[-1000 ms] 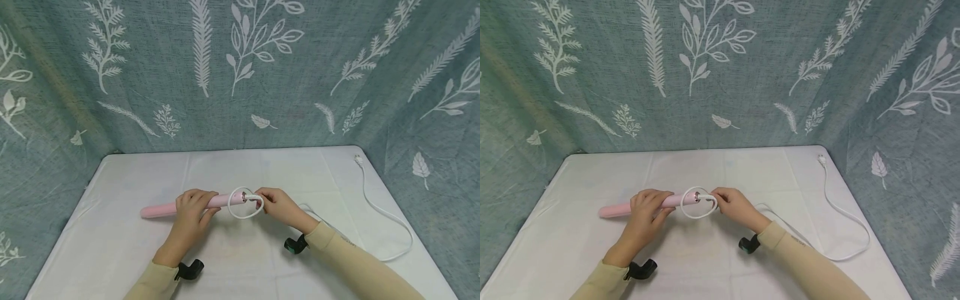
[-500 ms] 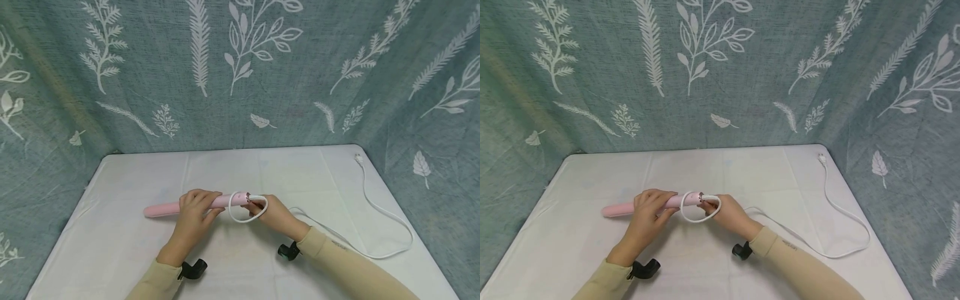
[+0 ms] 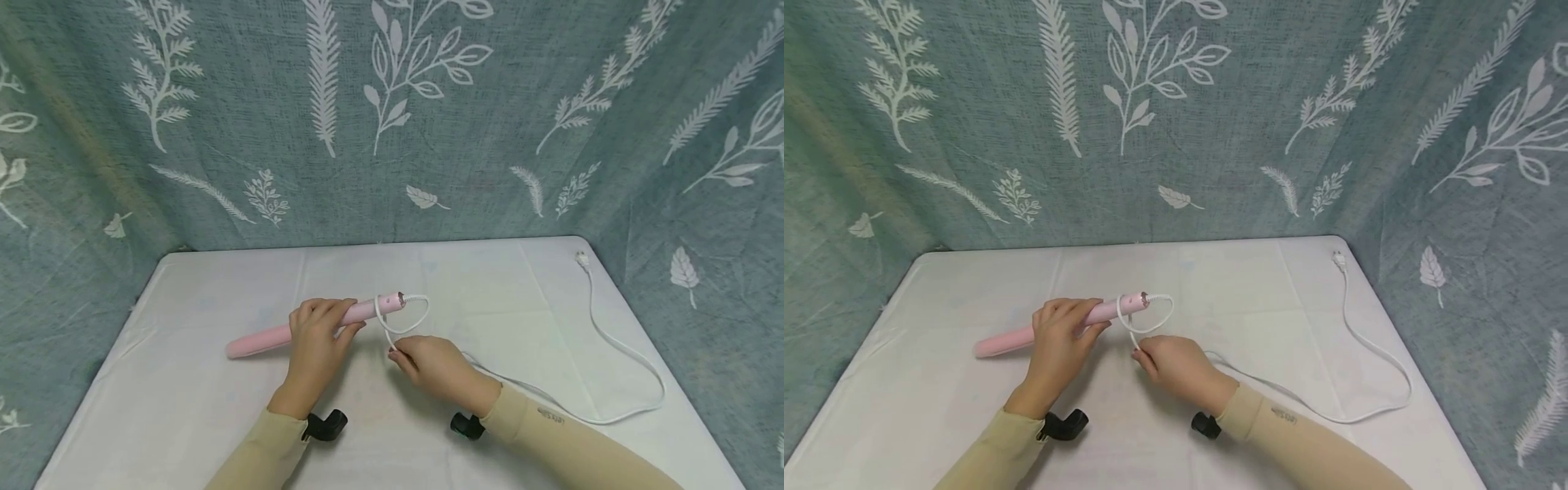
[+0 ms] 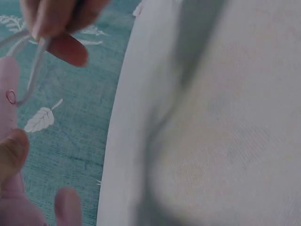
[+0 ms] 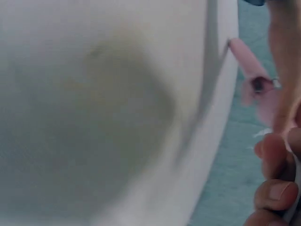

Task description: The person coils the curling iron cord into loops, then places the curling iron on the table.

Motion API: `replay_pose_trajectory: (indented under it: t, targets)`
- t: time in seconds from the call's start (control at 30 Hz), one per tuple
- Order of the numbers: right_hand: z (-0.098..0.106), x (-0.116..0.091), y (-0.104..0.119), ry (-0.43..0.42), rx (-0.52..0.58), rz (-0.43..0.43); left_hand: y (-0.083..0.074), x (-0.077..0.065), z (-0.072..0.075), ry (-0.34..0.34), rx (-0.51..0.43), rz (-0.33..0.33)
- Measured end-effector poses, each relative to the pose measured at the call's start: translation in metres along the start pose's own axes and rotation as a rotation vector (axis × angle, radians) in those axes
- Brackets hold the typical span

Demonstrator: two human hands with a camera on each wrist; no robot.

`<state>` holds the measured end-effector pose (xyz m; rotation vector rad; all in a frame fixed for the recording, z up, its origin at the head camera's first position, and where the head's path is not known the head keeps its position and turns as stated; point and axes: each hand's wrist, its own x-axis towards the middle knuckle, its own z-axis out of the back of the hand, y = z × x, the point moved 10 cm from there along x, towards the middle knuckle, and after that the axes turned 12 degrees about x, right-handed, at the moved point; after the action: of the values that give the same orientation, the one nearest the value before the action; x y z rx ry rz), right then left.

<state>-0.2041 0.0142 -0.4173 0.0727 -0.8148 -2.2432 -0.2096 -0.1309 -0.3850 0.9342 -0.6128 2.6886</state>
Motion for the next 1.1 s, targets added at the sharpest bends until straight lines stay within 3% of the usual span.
replay_pose_trajectory:
  t: [0.17,0.33,0.7,0.93,1.1]
  targets:
    - [0.010,-0.003,0.018,-0.009,-0.101,0.049,0.007,-0.002,-0.008,0.059,0.066,0.025]
    - [0.013,-0.002,0.037,0.002,-0.158,0.116,0.007,-0.008,-0.019,0.124,0.140,0.006]
    - [0.017,-0.003,0.071,-0.011,-0.212,0.239,0.007,-0.016,-0.037,0.243,0.204,-0.001]
    - [0.052,0.001,0.069,-0.088,-0.209,0.262,0.004,-0.020,-0.040,0.291,0.185,-0.027]
    - [0.078,0.008,0.055,-0.158,-0.172,0.273,-0.005,-0.024,-0.039,0.324,0.162,-0.104]
